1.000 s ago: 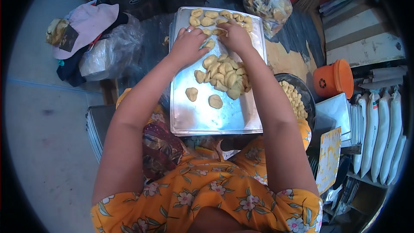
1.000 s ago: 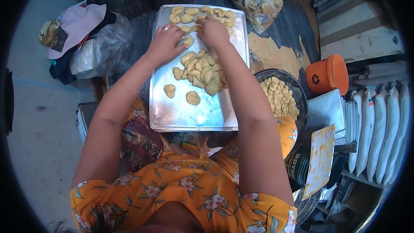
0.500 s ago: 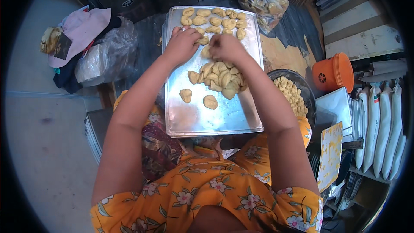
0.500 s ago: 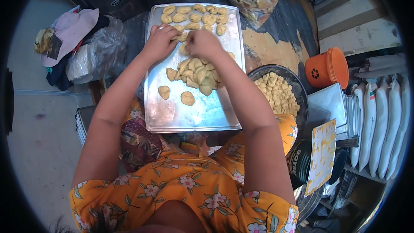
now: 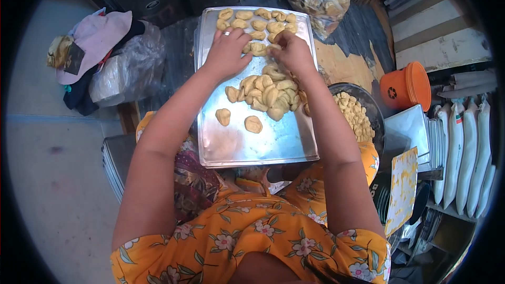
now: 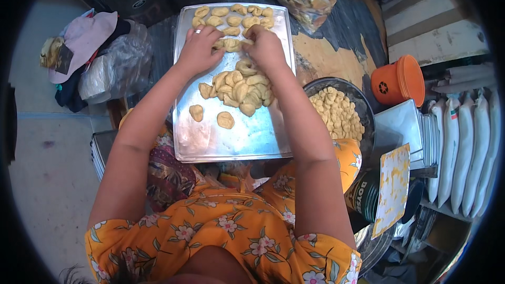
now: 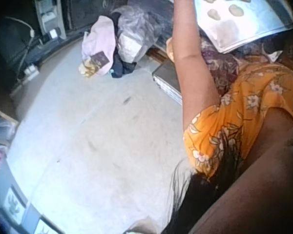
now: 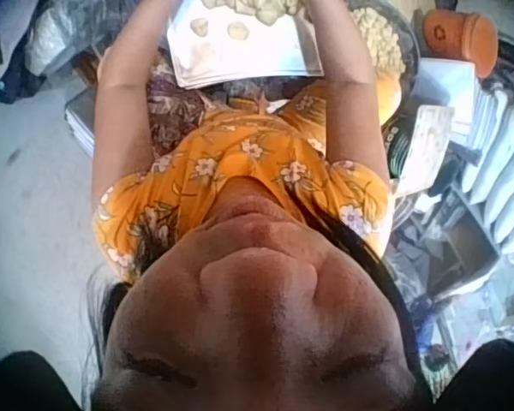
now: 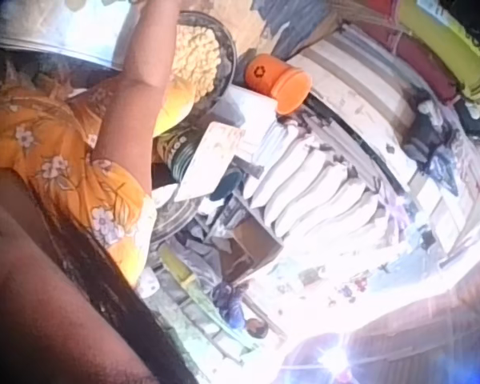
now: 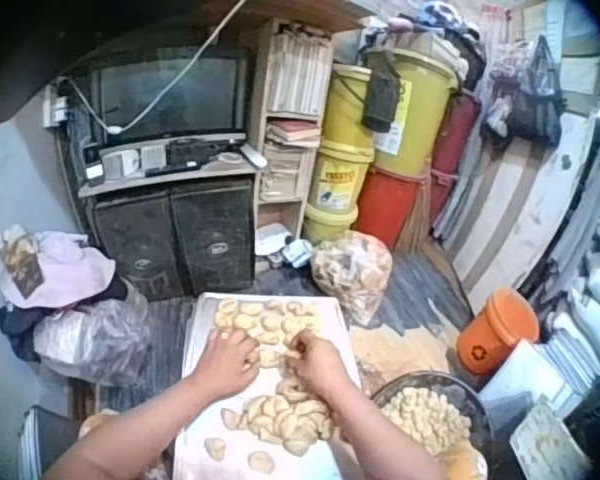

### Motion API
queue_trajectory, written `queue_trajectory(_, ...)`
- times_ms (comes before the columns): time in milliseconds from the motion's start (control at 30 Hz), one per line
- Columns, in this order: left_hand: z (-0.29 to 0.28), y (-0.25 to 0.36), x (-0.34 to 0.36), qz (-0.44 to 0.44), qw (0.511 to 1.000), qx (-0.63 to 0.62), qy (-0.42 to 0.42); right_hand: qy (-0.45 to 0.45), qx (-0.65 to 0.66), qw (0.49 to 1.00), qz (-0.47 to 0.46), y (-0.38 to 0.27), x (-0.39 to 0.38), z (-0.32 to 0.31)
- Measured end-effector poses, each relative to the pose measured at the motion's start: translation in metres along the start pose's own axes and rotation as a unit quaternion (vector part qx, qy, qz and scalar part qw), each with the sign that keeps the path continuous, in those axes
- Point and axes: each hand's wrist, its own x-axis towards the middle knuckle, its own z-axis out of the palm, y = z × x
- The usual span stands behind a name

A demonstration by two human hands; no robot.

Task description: The person wipes metal baking trays with a cloth, transfers dough pieces from a bowl onto a tray, and shapes and arranges the dough pieces into rows on the tray by hand.

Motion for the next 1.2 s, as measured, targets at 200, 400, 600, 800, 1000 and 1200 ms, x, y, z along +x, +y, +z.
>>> queue_trajectory(200, 0.024, -0.007, 0.013, 0.041, 0.998, 0.043, -0.037, -0.049, -0.080, 0.994, -0.047, 0.015, 0.003, 0.007)
queue_trajectory(400, 0.025, 0.005, 0.019, 0.034, 0.998, 0.046, -0.013, 0.023, -0.091, 0.993, -0.068, 0.022, 0.003, 0.003)
queue_trajectory(600, 0.033, 0.011, 0.033, 0.097, 0.995, -0.021, -0.028, -0.215, 0.057, 0.974, 0.029, 0.010, -0.016, -0.008)
queue_trajectory(800, 0.027, 0.021, 0.042, 0.058, 0.990, 0.003, -0.132, -0.101, 0.194, 0.973, 0.066, 0.032, -0.003, -0.036)
queue_trajectory(1000, 0.027, 0.025, 0.033, 0.046, 0.993, -0.014, -0.108, -0.012, -0.128, 0.991, 0.030, 0.046, -0.010, -0.025)
queue_trajectory(1200, 0.027, 0.037, 0.014, 0.064, 0.997, -0.033, 0.005, -0.038, -0.118, 0.989, 0.083, 0.042, -0.016, -0.044)
